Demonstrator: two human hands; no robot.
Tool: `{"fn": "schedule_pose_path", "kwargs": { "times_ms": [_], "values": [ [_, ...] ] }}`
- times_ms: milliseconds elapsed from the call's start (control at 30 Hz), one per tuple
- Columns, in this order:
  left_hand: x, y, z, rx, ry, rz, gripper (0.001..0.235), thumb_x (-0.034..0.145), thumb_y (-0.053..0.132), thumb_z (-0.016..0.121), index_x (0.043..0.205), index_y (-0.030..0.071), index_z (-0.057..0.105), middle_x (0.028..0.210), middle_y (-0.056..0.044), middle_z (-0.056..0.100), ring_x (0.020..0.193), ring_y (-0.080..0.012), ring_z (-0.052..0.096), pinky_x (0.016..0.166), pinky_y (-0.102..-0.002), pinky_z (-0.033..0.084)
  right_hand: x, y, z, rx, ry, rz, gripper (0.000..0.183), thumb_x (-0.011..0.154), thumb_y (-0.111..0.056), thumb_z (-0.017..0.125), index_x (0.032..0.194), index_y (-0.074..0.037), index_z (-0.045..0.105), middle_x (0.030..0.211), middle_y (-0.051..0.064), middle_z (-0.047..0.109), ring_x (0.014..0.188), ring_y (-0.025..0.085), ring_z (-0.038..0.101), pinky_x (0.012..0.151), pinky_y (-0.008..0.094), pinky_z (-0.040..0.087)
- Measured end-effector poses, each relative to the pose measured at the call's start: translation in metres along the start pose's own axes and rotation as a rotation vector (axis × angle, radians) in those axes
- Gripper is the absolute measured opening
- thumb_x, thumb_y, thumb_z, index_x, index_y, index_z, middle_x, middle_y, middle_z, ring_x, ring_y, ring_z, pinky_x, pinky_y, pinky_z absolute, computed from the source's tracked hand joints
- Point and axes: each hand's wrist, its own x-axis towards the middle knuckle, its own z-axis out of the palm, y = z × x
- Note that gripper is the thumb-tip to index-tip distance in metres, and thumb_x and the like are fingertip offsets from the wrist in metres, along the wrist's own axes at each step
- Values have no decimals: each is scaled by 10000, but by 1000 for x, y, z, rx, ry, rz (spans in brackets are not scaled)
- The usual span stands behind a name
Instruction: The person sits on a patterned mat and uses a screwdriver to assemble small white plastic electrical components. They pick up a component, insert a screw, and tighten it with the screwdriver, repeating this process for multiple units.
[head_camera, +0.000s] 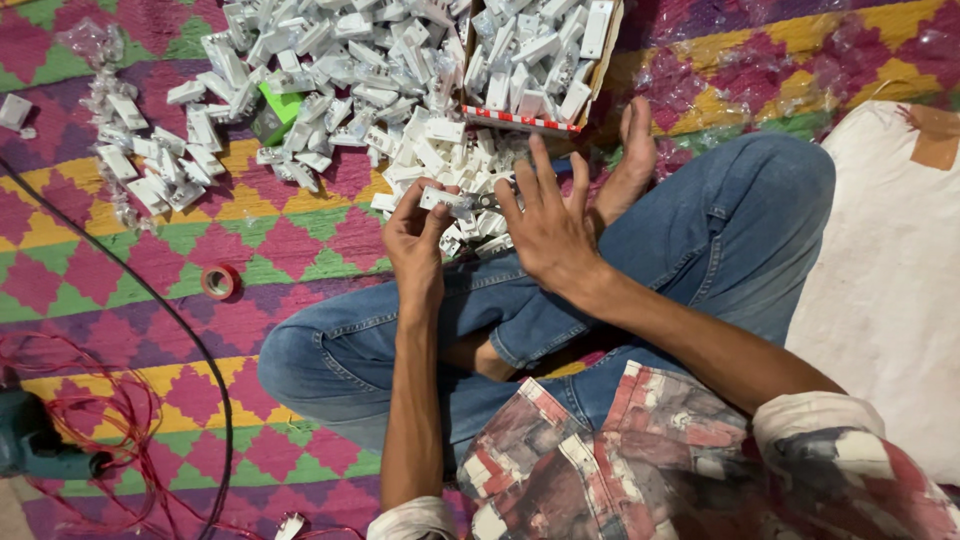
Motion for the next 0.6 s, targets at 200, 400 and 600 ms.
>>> {"fn": "schedule_pose_path", "kwargs": {
  "times_ms": [200, 400, 600],
  "values": [
    [0, -3, -5, 1, 10, 1, 356, 980, 153, 756, 1273, -23, 657, 1088, -126, 763, 872, -117, 684, 805, -272, 582, -5, 0, 1, 250, -184, 38, 406, 771, -68, 587, 1165, 30, 559, 998, 195, 563, 922, 366, 577, 758, 474, 477],
    [9, -22, -17, -217, 77, -105, 396, 1052, 137, 745, 1386, -56, 654, 987, -85, 670, 833, -128, 607, 766, -283, 531, -4, 9, 16, 998, -359, 213, 224, 877, -38, 582, 1099, -30, 560, 896, 137, 618, 800, 316, 634, 710, 435, 483],
    [15, -37, -16, -461, 67, -212, 449, 967, 178, 704, 1346, -25, 574, 1158, -100, 705, 1040, -179, 696, 950, -338, 593, -4, 8, 17, 2353, -713, 765, 377, 744, 44, 503, 1113, -35, 509, 918, 127, 558, 797, 266, 623, 679, 434, 564]
  ]
}}
